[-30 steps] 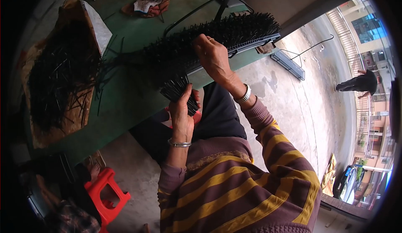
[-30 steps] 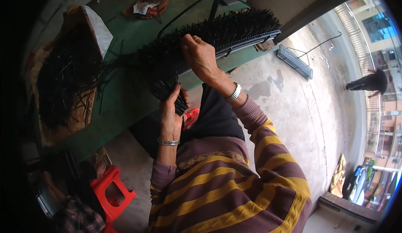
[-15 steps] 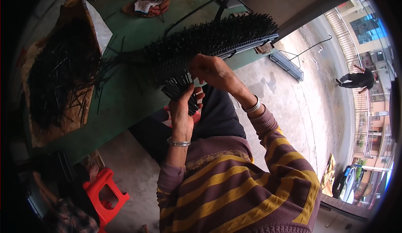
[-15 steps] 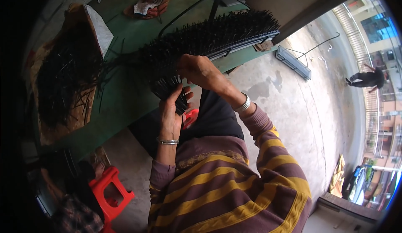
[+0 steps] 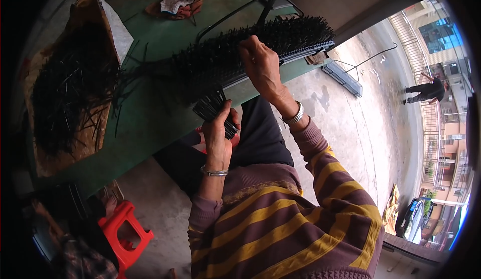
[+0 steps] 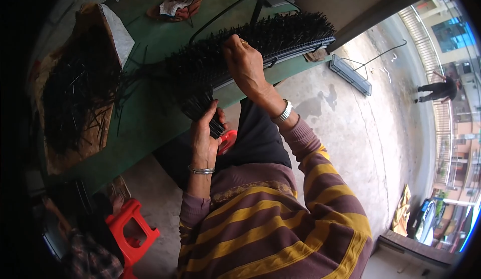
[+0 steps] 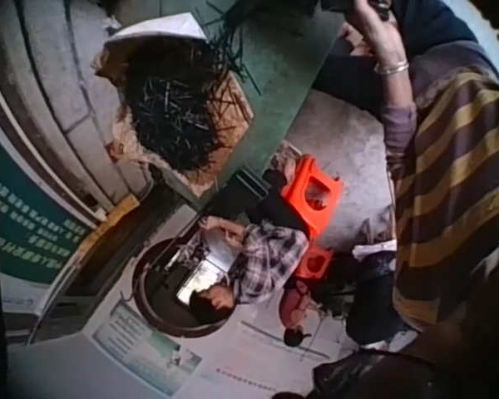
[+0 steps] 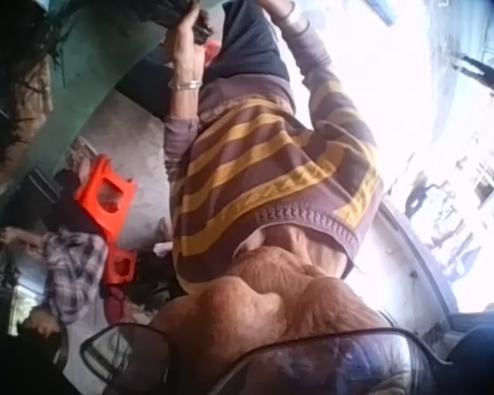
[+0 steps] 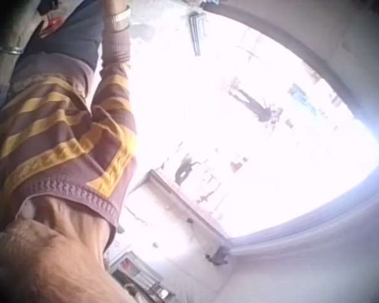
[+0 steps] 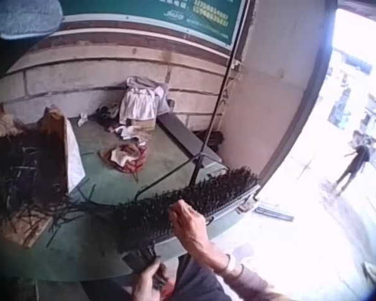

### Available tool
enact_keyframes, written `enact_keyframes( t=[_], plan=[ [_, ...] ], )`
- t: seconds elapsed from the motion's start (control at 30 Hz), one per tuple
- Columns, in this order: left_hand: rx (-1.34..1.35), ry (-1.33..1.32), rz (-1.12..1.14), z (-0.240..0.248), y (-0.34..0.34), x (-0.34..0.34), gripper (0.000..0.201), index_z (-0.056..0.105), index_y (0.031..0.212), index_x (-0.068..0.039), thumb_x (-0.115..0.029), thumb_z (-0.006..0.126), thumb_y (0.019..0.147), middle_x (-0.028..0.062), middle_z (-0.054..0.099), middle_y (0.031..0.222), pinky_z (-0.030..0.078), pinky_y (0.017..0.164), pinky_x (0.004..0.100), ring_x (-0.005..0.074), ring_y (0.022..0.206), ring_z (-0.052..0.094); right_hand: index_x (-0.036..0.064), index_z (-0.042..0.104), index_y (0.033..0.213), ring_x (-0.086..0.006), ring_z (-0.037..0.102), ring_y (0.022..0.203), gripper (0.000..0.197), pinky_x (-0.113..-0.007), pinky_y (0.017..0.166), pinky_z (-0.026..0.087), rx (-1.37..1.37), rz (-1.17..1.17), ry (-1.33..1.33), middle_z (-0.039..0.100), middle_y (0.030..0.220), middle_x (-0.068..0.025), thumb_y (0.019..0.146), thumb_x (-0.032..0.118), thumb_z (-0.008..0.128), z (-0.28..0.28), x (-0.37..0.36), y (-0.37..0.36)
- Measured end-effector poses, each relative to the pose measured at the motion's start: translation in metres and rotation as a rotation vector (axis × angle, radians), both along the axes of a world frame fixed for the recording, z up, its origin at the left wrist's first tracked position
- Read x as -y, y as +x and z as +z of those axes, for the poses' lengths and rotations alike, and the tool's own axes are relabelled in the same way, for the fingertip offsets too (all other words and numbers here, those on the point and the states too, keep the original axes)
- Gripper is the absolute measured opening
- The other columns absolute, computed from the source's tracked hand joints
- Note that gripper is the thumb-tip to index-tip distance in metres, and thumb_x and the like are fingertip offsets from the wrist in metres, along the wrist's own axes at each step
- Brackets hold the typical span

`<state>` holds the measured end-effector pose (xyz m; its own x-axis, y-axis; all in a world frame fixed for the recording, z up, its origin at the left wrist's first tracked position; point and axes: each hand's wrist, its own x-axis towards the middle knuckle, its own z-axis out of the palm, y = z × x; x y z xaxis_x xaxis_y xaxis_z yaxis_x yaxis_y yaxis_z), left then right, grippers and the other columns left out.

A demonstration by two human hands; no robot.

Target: Assembling industrial brushes by inserting black plastic bristles into a metal frame.

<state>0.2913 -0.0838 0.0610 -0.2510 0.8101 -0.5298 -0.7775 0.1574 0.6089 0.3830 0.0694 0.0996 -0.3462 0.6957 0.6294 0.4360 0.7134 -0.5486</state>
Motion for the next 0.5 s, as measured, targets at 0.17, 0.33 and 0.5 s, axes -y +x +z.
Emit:
enact_keyframes(
  t=[0.17,0.33,0.5],
  plan=[
    [0.003,0.061,0.006,0.000,0.000,-0.001,0.026,0.059,0.073,-0.008,-0.025,0.071,0.089,0.0017,0.058,0.062,0.041,0.046,0.0233,0.0107,0.049,0.052,0.0039,0.061,0.095,-0.0209,0.060,0.064,0.005,-0.031,0.059,0.048,-0.016,0.039,-0.068,0.061,0.075,-0.0101,0.090,0.004,0.062,0.000,-0.007,-0.004],
    [0.023,0.054,-0.012,0.004,0.001,0.001,0.025,0.060,0.074,-0.007,-0.025,0.071,0.089,0.0021,0.059,0.063,0.042,0.047,0.0230,0.0108,0.049,0.052,0.0059,0.062,0.093,-0.0217,0.061,0.066,0.004,-0.031,0.060,0.049,0.008,0.150,-0.083,0.061,0.077,-0.0095,0.089,0.004,0.062,0.003,-0.004,-0.002],
    [0.038,0.007,-0.032,0.010,0.000,0.001,0.022,0.061,0.076,-0.007,-0.022,0.070,0.089,0.0026,0.060,0.065,0.043,0.048,0.0233,0.0112,0.051,0.053,0.0101,0.064,0.092,-0.0273,0.063,0.070,0.005,-0.033,0.063,0.051,0.258,-0.034,0.085,0.061,0.081,-0.0100,0.088,0.007,0.063,-0.011,-0.003,-0.003]
  ],
)
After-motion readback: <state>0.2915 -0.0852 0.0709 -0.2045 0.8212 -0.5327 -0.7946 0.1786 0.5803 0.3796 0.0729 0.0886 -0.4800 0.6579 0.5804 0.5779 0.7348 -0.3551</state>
